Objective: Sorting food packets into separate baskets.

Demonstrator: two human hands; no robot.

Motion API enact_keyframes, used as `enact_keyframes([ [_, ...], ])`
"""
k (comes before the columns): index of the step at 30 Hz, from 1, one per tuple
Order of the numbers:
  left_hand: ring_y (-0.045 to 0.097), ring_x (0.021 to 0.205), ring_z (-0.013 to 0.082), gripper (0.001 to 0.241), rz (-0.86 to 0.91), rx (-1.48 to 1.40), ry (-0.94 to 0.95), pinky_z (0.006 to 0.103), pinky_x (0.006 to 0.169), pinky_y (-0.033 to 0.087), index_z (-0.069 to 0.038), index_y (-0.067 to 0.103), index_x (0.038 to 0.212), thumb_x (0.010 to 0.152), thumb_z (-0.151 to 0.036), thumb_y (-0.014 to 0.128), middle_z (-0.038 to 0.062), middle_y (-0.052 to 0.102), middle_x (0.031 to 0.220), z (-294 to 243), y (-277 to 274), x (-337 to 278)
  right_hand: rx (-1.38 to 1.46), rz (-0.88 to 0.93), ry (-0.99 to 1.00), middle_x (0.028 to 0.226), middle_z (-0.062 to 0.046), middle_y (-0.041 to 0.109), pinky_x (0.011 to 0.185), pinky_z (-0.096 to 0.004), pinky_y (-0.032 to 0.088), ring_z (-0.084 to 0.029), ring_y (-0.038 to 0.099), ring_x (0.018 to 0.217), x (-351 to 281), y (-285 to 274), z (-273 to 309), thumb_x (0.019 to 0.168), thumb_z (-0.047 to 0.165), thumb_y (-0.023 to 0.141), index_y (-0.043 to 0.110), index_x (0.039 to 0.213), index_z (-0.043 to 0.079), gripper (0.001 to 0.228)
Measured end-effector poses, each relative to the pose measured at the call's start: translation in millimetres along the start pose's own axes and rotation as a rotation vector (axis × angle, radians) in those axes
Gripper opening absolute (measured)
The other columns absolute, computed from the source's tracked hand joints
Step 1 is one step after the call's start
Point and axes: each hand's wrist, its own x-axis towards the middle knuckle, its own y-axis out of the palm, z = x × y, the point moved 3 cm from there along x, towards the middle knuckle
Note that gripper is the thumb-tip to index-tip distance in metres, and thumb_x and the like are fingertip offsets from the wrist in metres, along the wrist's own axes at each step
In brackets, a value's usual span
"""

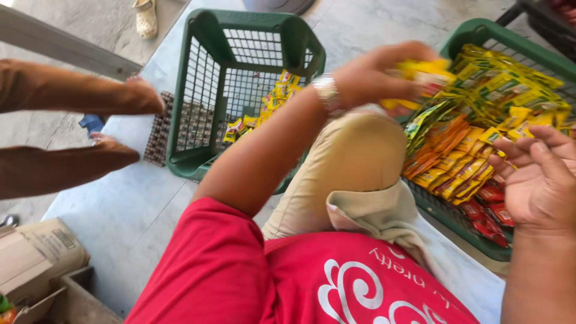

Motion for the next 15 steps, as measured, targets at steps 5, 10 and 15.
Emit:
enact_keyframes([
  [5,0.073,0.086,0.0254,0.050,-0.383,-0.372,-0.101,0.0378,0.068,0.061,-0.013,0.053,0.136,0.092,-0.011,0.077,0.010,0.068,0.112,19,-81,-134,-0.107,-0.055,0.039,0.108,-0.001,0.061,0.097,-0.048,0.053,-0.025,0.065,0.112,30,-89,-52,0.116,0.012,0.053,0.054,0.127,0.013,0.011],
  [10,0.073,0.078,0.0272,0.038,-0.667,-0.524,-0.120,0.0410,0.066,0.061,-0.014,0.052,0.121,0.091,-0.010,0.076,0.009,0.069,0.105,77,-123,-220,-0.150,-0.063,0.061,0.108,-0.001,0.062,0.096,-0.047,0.055,-0.024,0.065,0.110,32,-85,-59,0.117,0.010,0.052,0.053,0.125,0.012,0.009],
  [15,0.071,0.067,0.0141,0.036,-0.893,-0.056,-0.470,0.0289,0.055,0.057,-0.013,0.056,0.117,0.091,-0.022,0.080,0.006,0.075,0.091,148,-158,-261,-0.191,-0.044,0.111,0.106,-0.004,0.063,0.098,-0.051,0.053,-0.028,0.068,0.110,30,-65,-60,0.120,0.005,0.054,0.058,0.115,0.008,0.006],
])
